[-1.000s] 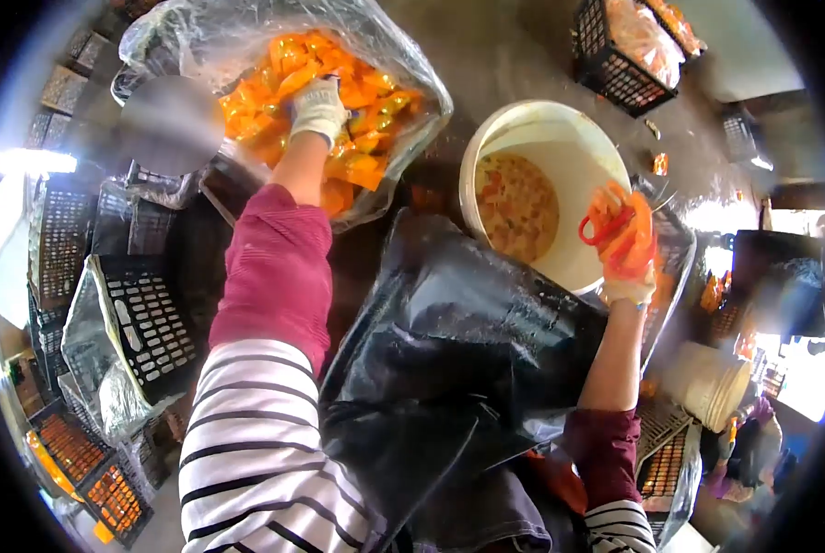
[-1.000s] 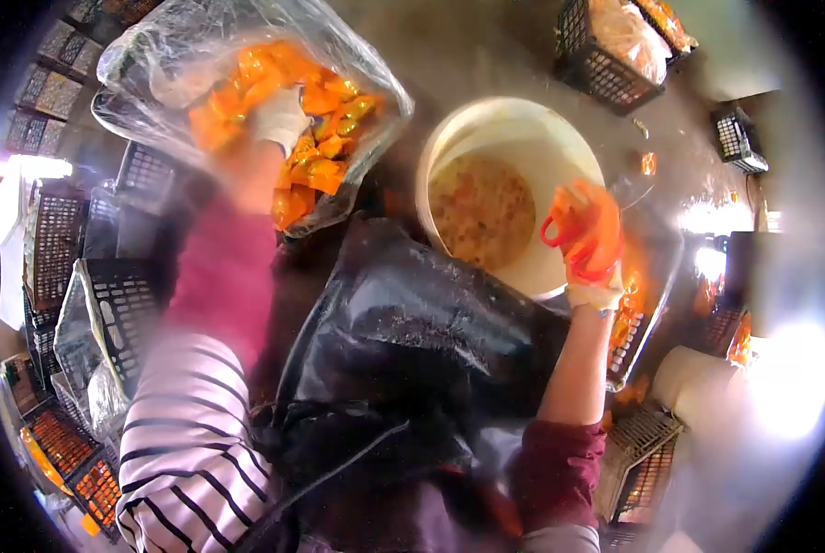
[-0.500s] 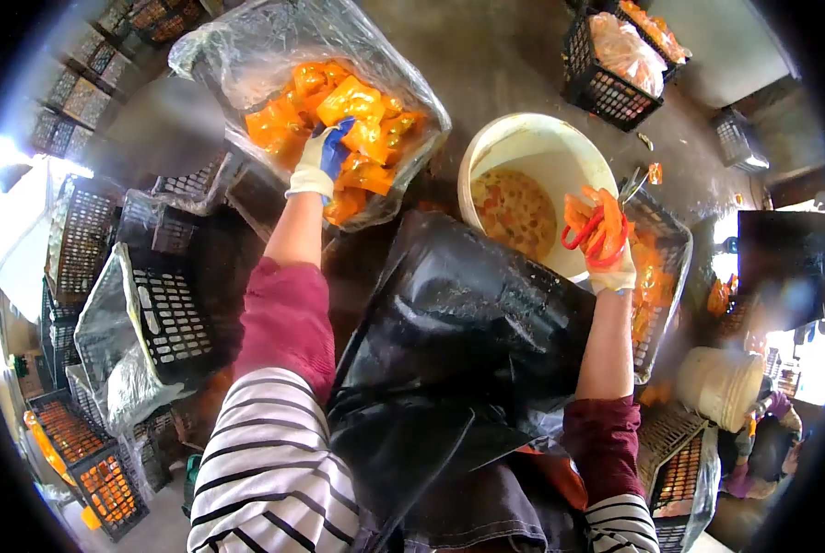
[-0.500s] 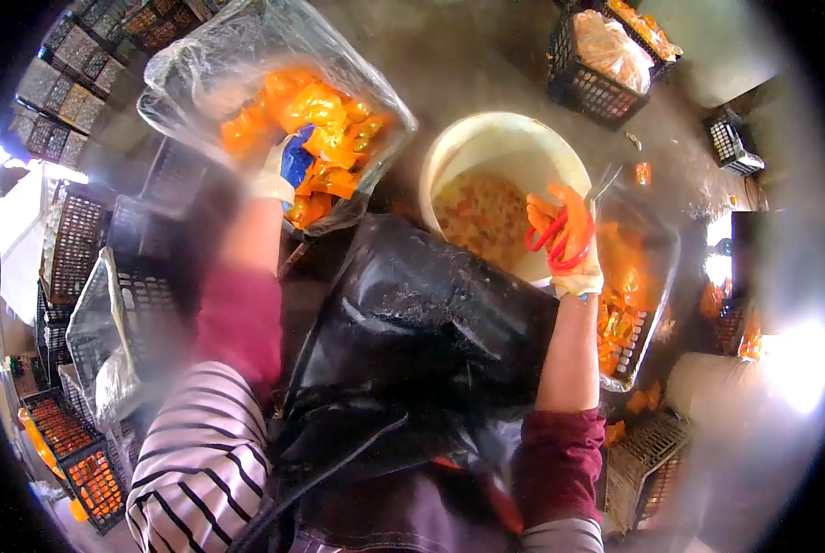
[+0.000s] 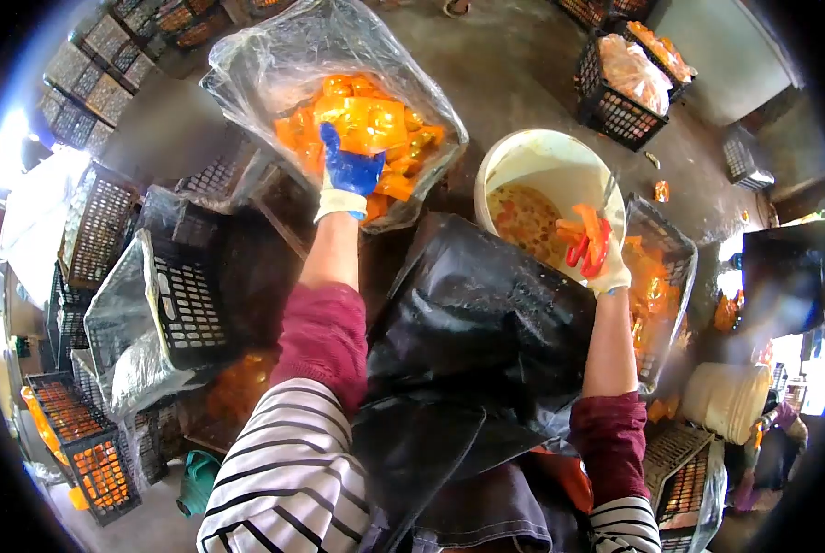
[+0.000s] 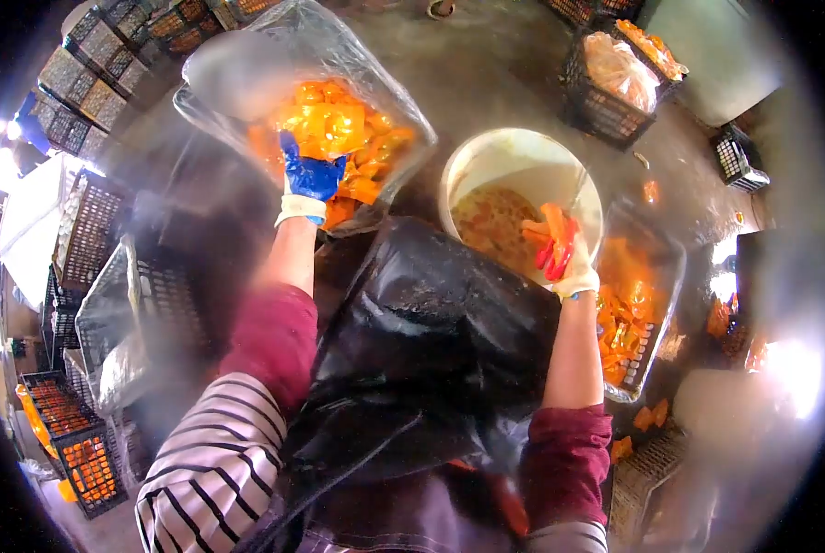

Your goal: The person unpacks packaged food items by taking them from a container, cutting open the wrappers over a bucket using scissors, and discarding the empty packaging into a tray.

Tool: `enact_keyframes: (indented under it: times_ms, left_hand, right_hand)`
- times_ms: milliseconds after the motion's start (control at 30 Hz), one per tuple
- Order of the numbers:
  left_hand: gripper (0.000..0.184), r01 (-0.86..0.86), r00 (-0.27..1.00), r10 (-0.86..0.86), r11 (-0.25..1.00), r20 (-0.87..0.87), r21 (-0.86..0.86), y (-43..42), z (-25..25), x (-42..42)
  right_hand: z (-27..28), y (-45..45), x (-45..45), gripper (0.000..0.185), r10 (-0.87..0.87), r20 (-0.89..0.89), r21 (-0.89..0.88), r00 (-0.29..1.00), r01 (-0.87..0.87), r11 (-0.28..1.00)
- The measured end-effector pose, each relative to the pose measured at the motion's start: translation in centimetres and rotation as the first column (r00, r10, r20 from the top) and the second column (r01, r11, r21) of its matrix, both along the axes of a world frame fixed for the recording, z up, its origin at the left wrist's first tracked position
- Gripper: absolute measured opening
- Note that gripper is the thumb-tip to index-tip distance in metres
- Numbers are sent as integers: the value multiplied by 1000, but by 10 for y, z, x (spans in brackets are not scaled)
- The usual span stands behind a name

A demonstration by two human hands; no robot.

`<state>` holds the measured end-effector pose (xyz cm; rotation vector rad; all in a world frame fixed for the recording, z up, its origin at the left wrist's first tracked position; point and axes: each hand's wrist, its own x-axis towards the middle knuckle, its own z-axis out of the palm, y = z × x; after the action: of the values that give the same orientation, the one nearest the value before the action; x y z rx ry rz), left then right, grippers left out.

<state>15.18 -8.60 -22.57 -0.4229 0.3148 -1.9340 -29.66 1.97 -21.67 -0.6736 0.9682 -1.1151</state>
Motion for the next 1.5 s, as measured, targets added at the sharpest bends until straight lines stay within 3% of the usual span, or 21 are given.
enact_keyframes:
  times_ms: [33, 67, 100, 233, 333, 367, 400, 433, 467, 500, 600, 633, 700, 733, 767, 867, 933, 1000, 1133, 1300, 1500]
  left_hand:
    - [60, -197, 874, 167, 980, 456, 18, 2, 2, -14]
    - [56, -369, 529, 257, 928, 809, -54, 6, 5, -24]
    - [55, -370, 637, 242, 929, 732, 15, 1, -2, -27]
    - [48, -367, 661, 211, 928, 720, 65, -17, -20, -22]
    - [52, -393, 442, 130, 917, 887, 61, -19, -47, -5]
    - [53, -460, 242, 144, 888, 960, -17, -6, -34, -10]
    - [53, -479, 49, 4, 878, 999, 20, -1, -18, -11]
    - [53, -409, -299, 12, 902, 954, -140, 6, -11, -8]
    - [53, -289, -608, 40, 919, 793, -268, 11, -8, -2]
    - [56, -318, -681, 173, 805, 711, -501, 3, -20, 2]
    - [62, -316, -943, -189, 767, 275, -558, 3, -13, 4]
    - [68, -266, -957, -115, 724, 268, -637, -7, -35, 17]
    - [68, -22, -998, -52, 769, -28, -639, -7, -21, 7]
    - [69, 98, -984, -13, 786, -175, -611, -6, -18, 0]
    - [69, 129, -989, 68, 835, -131, -535, -12, -18, -4]
    - [75, 315, -919, 168, 856, -356, -410, -32, -19, -20]
    - [93, 327, -865, 302, 945, -400, 7, -42, -11, -39]
    - [95, 334, -782, 394, 919, -483, 208, -49, -23, -46]
    - [92, 230, -842, 369, 905, -394, 356, -77, -18, -47]
    - [98, 381, -918, 393, 911, -54, 159, -94, -35, -18]
    - [85, 320, -936, 341, 928, -88, 190, -102, -34, -34]
  right_hand:
    - [4, 2, 6, 56, -2, -14, 32, 1000, 3, 999]
    - [6, 3, 9, 57, -3, -27, 66, 1000, 5, 998]
    - [3, 1, 7, 57, 11, -101, 73, 995, -4, 997]
    - [-6, -6, 2, 54, 51, -173, 96, 984, -34, 995]
    - [-5, -7, 11, 47, -16, -226, 76, 974, 34, 997]
    - [5, -6, 19, 42, -41, -259, 75, 965, 62, 995]
    - [9, -4, 25, 37, -65, -293, 77, 954, 92, 993]
    - [8, -3, 27, 35, -73, -316, 65, 946, 99, 993]
    - [7, -4, 30, 32, -78, -341, 50, 937, 101, 994]
    - [7, -7, 31, 30, -82, -364, 31, 928, 100, 994]
    - [4, -11, 32, 24, -59, -358, 78, 932, 93, 993]
    - [1, -12, 30, 27, -47, -387, 51, 921, 72, 996]
    - [-7, -13, 28, 34, -22, -445, 7, 895, 29, 1000]
    - [-10, -13, 27, 34, -34, -419, 10, 907, 42, 999]
    - [-9, -14, 28, 34, -46, -394, 12, 918, 55, 998]
    - [1, -14, 31, 34, -29, -407, 26, 913, 43, 999]
    - [1, -14, 31, 34, -7, -446, 28, 895, 22, 999]
    - [-3, -15, 31, 33, 6, -492, 20, 870, 4, 1000]
    - [10, -13, 34, 30, 17, -356, 52, 934, 2, 999]
    - [12, -15, 39, 28, 29, -359, 51, 933, -11, 999]
    - [-3, -11, 34, 33, -5, -427, 100, 904, 53, 994]
